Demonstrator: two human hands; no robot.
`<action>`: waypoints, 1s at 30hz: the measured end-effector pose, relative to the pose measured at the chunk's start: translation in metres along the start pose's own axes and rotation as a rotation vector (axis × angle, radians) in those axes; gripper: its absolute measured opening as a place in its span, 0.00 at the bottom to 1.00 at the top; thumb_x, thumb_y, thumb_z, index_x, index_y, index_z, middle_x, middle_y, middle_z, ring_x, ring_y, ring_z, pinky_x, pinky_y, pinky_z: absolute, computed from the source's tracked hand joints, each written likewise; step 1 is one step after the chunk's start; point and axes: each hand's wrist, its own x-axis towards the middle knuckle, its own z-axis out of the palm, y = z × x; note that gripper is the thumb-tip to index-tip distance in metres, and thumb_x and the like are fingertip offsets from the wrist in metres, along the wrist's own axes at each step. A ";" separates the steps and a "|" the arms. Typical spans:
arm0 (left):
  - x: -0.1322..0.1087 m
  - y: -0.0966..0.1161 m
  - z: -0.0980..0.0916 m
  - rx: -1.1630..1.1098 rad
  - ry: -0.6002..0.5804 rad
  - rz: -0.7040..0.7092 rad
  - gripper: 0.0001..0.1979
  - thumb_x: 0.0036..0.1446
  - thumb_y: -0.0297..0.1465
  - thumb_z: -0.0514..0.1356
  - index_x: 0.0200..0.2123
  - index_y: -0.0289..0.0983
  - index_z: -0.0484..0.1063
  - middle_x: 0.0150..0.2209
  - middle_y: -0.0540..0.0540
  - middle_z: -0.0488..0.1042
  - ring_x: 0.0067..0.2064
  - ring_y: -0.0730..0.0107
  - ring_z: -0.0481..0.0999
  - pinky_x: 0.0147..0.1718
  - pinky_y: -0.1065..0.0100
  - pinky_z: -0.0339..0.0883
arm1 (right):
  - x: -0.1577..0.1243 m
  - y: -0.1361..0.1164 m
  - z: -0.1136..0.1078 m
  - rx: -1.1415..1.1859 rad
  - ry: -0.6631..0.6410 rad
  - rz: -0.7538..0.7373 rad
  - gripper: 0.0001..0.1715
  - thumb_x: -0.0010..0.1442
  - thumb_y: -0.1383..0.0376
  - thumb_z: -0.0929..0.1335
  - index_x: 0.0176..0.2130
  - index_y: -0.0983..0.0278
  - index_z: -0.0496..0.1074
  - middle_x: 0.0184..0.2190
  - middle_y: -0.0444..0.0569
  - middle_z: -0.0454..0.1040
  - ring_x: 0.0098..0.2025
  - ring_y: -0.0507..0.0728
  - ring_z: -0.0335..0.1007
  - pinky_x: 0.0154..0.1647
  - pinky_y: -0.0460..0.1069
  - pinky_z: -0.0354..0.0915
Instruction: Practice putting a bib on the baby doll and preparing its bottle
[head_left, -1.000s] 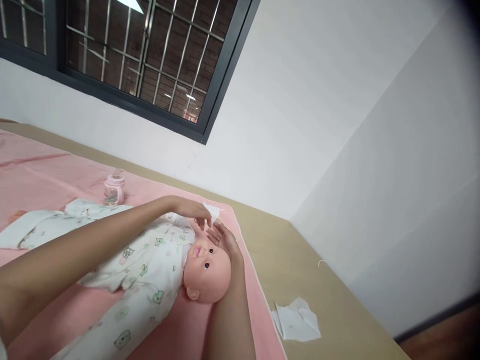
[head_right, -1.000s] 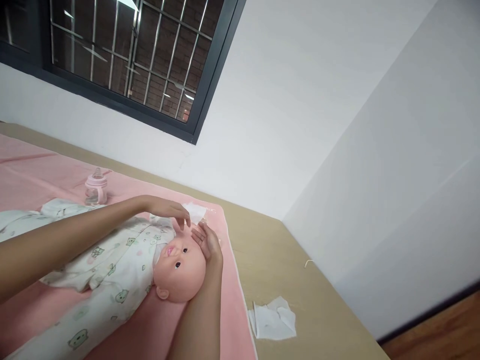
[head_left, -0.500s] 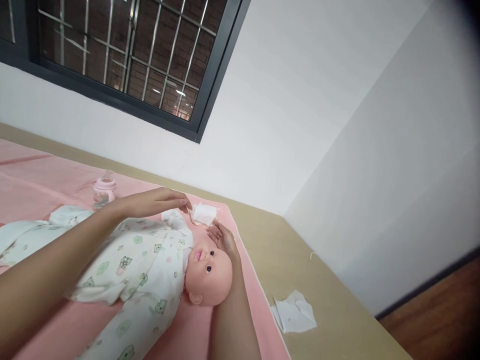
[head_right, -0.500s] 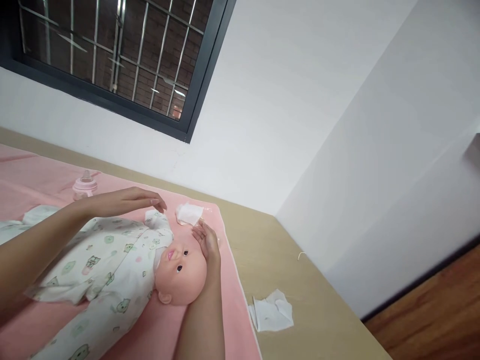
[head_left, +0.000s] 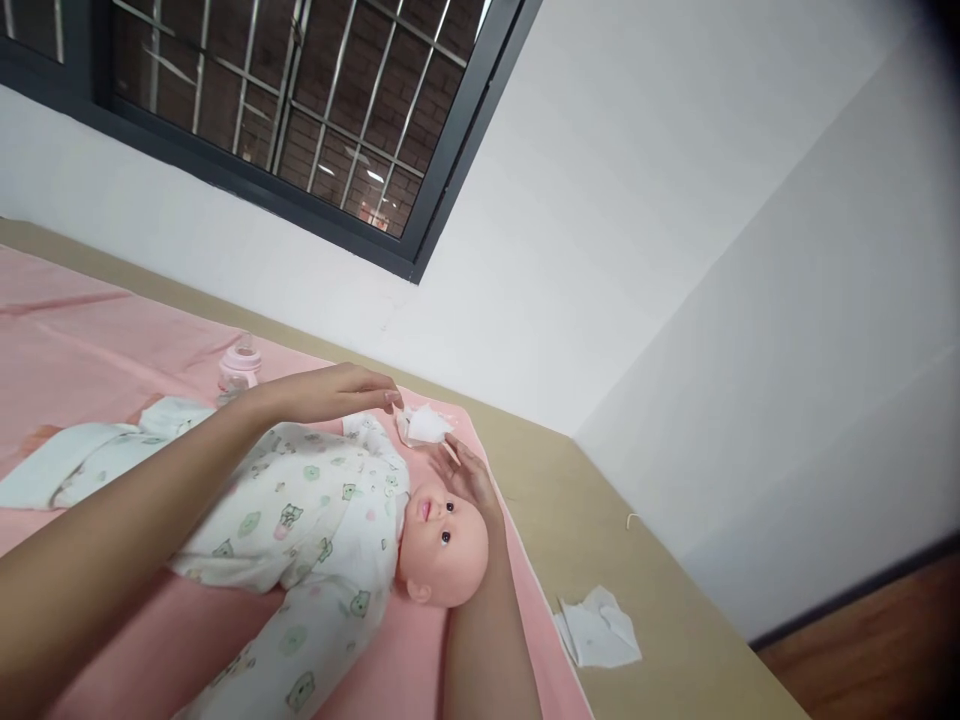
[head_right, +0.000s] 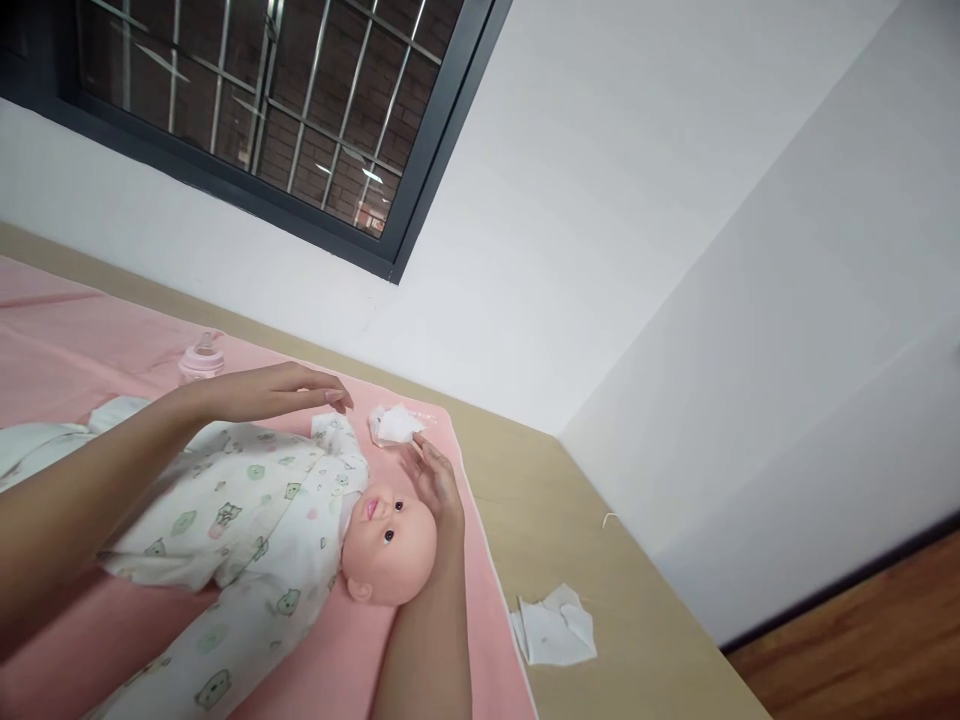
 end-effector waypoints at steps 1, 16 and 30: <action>-0.001 0.002 0.000 0.015 0.003 0.005 0.24 0.65 0.47 0.46 0.47 0.41 0.75 0.50 0.49 0.75 0.51 0.62 0.72 0.49 0.69 0.62 | -0.003 -0.005 0.001 -0.019 -0.013 -0.030 0.22 0.44 0.61 0.77 0.40 0.63 0.78 0.47 0.51 0.77 0.50 0.56 0.72 0.57 0.51 0.65; 0.003 0.003 0.021 -0.043 0.029 0.072 0.29 0.62 0.44 0.54 0.63 0.41 0.54 0.60 0.40 0.65 0.58 0.57 0.67 0.54 0.62 0.62 | -0.063 -0.114 0.094 -0.619 -0.034 -0.179 0.17 0.39 0.58 0.79 0.28 0.65 0.79 0.30 0.48 0.78 0.34 0.52 0.72 0.41 0.49 0.69; -0.001 0.017 0.012 -0.388 -0.358 0.405 0.12 0.52 0.32 0.68 0.41 0.39 0.77 0.47 0.47 0.76 0.50 0.61 0.74 0.52 0.66 0.64 | -0.125 -0.135 0.155 -0.751 -0.566 -0.239 0.05 0.49 0.67 0.76 0.28 0.64 0.77 0.31 0.46 0.74 0.32 0.49 0.70 0.32 0.44 0.67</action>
